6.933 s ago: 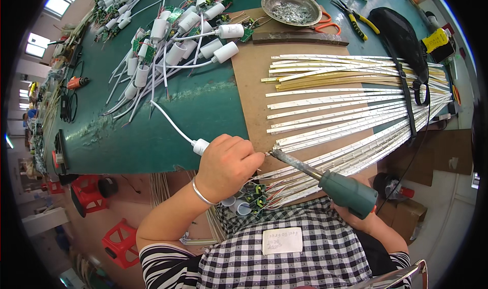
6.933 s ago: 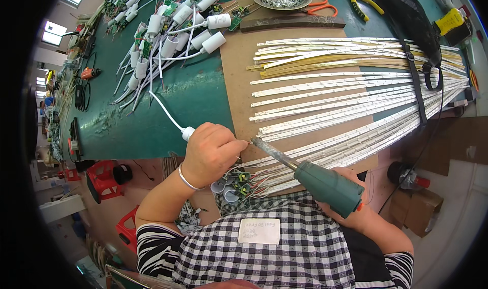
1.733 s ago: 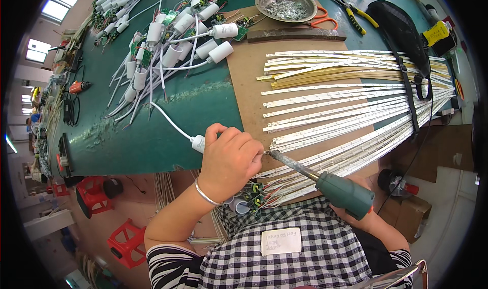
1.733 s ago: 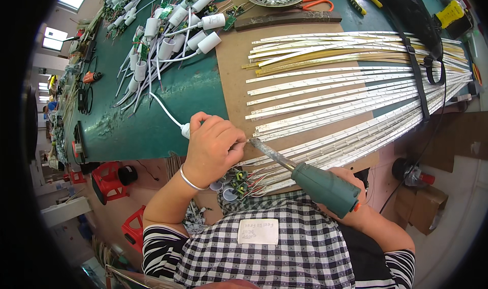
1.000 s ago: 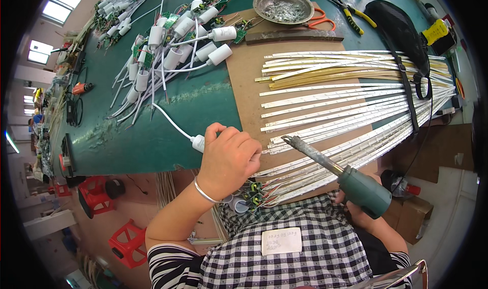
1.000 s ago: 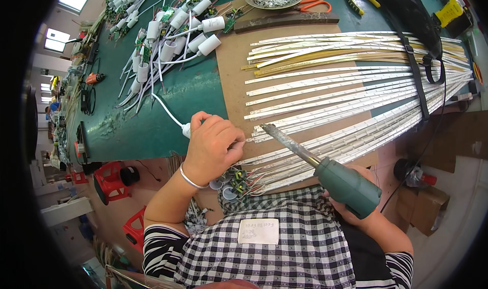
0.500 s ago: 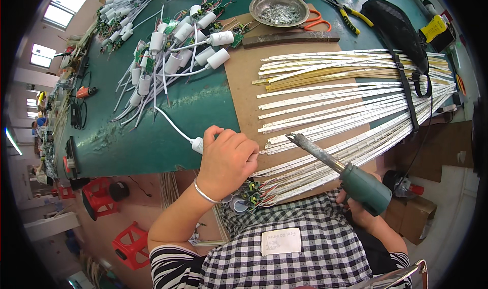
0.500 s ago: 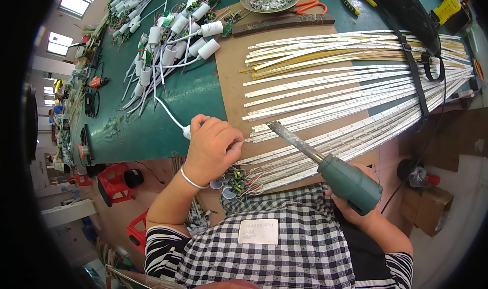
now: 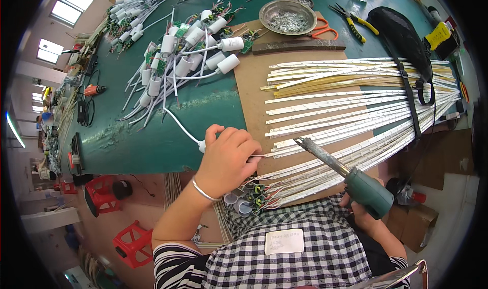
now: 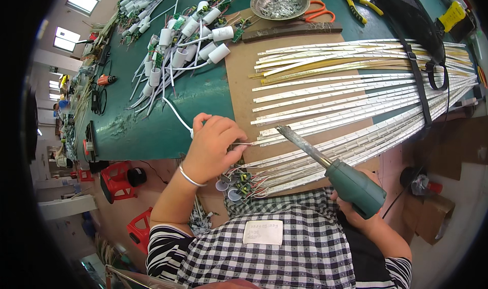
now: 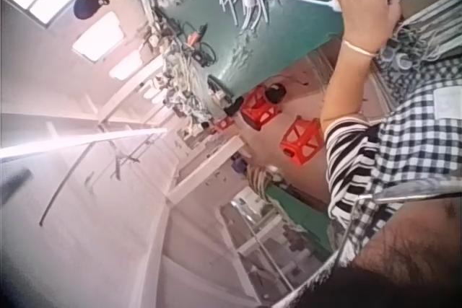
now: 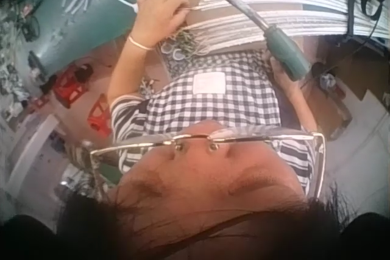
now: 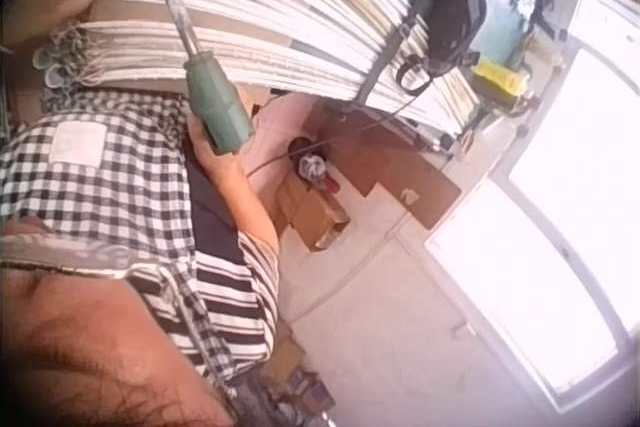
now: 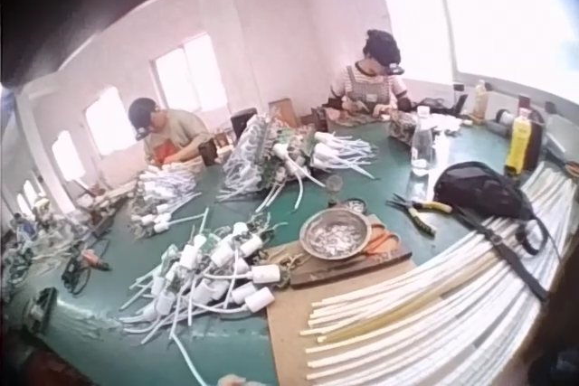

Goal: The person solders wires onto LED light strips using a soldering iron.

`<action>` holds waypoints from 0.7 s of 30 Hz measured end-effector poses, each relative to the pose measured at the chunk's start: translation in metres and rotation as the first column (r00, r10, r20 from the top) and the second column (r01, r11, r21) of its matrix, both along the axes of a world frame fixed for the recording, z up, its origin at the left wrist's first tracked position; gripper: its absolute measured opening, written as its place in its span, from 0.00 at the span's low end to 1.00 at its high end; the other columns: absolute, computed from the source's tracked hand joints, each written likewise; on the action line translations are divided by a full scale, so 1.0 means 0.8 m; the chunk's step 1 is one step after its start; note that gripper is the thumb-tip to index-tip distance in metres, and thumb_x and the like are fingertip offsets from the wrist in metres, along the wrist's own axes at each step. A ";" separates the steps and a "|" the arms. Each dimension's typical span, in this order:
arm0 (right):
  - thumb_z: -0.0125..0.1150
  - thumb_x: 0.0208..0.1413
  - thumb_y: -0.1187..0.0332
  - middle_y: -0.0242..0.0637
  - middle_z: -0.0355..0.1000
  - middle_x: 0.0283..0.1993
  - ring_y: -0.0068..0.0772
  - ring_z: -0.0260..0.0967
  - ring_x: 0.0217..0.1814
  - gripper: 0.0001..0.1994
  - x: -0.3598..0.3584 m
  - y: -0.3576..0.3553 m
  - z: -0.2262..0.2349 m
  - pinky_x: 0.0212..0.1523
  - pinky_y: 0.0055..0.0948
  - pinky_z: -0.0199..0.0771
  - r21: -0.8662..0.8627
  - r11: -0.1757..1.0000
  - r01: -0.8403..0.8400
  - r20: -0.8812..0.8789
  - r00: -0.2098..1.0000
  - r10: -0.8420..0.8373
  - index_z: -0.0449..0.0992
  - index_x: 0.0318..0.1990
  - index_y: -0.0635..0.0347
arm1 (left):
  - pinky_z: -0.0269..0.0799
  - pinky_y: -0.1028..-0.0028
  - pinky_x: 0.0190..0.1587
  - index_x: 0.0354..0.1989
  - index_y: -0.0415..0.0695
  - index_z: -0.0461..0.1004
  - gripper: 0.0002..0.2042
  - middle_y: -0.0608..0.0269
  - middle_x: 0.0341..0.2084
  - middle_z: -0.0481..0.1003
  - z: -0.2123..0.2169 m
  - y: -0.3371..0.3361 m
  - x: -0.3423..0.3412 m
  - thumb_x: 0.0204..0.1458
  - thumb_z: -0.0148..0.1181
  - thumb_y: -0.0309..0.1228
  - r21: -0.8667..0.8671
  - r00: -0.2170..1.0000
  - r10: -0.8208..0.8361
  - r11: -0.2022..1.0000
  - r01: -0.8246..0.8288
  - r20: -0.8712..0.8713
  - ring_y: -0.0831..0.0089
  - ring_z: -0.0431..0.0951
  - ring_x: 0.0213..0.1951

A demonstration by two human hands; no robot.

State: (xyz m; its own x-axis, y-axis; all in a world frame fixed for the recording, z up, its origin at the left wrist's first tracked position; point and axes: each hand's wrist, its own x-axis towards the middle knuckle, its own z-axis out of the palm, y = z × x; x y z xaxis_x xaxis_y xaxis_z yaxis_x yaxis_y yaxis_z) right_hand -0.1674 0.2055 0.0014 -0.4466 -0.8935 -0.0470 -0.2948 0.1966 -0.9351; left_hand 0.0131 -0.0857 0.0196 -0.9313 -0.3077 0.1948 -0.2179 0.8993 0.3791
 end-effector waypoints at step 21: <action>0.48 0.61 0.59 0.35 0.70 0.27 0.25 0.69 0.27 0.18 -0.007 0.000 0.001 0.32 0.24 0.67 -0.036 0.995 0.091 0.070 0.994 -0.088 0.70 0.52 0.63 | 0.60 0.63 0.45 0.45 0.49 0.71 0.23 0.65 0.39 0.72 -0.026 -0.172 -0.022 0.40 0.69 0.40 -0.299 0.974 0.218 0.936 -0.188 0.069 0.62 0.73 0.41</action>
State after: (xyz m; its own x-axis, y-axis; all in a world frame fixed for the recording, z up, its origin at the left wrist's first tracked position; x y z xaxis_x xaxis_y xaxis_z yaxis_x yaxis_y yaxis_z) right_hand -0.1730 0.2055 0.0021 -0.5221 -0.8517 -0.0456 -0.2131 0.1821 -0.9599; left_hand -0.0042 -0.2230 -0.0009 -0.8742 -0.4367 0.2126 -0.4305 0.8993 0.0771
